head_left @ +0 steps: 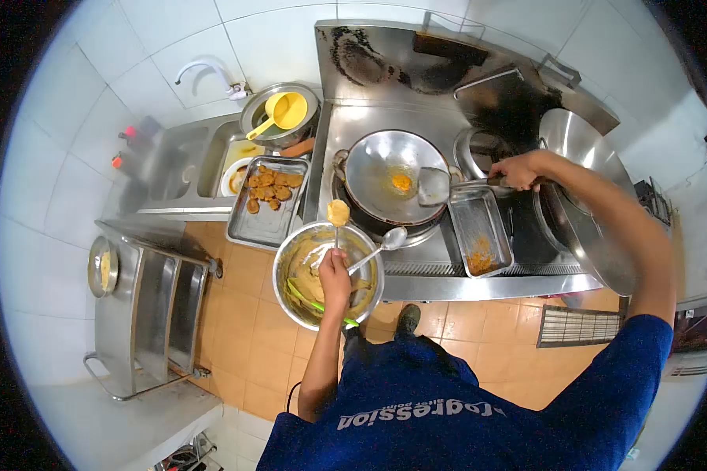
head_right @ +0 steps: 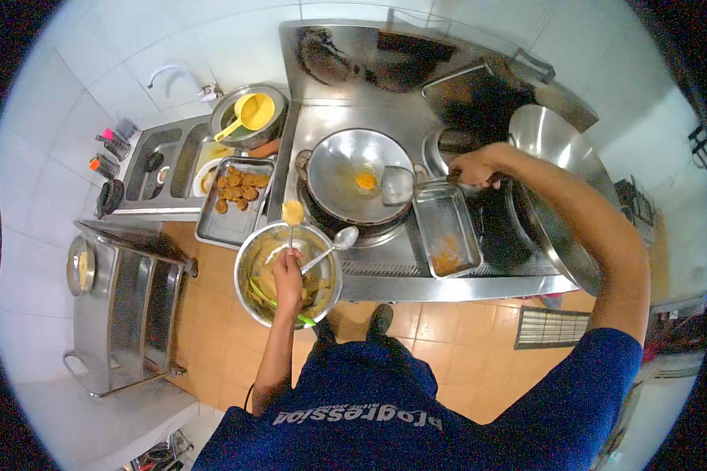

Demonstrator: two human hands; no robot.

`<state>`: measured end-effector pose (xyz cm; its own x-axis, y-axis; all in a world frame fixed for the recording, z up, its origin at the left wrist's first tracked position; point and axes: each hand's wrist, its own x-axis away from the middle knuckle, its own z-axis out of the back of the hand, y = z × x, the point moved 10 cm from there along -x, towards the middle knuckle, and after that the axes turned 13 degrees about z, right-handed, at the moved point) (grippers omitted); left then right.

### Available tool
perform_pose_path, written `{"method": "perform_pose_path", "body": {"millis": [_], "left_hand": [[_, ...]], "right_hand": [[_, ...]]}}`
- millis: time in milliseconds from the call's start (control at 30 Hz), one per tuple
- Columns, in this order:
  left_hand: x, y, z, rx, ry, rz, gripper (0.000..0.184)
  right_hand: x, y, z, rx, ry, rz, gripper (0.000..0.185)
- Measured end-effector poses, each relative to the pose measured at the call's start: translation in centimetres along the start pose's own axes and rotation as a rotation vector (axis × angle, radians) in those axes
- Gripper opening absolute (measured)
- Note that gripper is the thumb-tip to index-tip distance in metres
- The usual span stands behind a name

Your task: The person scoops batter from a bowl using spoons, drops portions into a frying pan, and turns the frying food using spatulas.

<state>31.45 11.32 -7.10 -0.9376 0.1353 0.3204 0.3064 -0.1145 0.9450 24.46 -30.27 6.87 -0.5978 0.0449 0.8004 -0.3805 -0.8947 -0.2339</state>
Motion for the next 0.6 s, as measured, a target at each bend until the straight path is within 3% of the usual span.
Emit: {"method": "perform_pose_path", "body": {"millis": [67,200,300,367,600], "left_hand": [[-0.5,-0.2,1.0,0.020,-0.008,0.009,0.030],[-1.4,-1.5,2.1,0.044,-0.048,0.082,0.029],[-1.9,-1.4,2.5,0.056,-0.074,0.077,0.028],[-2.1,-1.1,2.8,0.051,-0.072,0.075,0.028],[-2.0,-1.0,2.9,0.023,-0.059,0.049,0.029]], "right_hand": [[-0.6,-1.6,0.8,0.155,-0.182,-0.055,0.033],[-5.1,0.7,0.5,0.111,-0.311,-0.079,0.030],[-4.9,-1.1,-1.9,-0.027,-0.264,-0.098,0.029],[-5.7,-2.0,-3.1,-0.190,-0.118,0.015,0.032],[-4.9,-4.6,-5.1,-0.071,0.166,0.107,0.047]]}}
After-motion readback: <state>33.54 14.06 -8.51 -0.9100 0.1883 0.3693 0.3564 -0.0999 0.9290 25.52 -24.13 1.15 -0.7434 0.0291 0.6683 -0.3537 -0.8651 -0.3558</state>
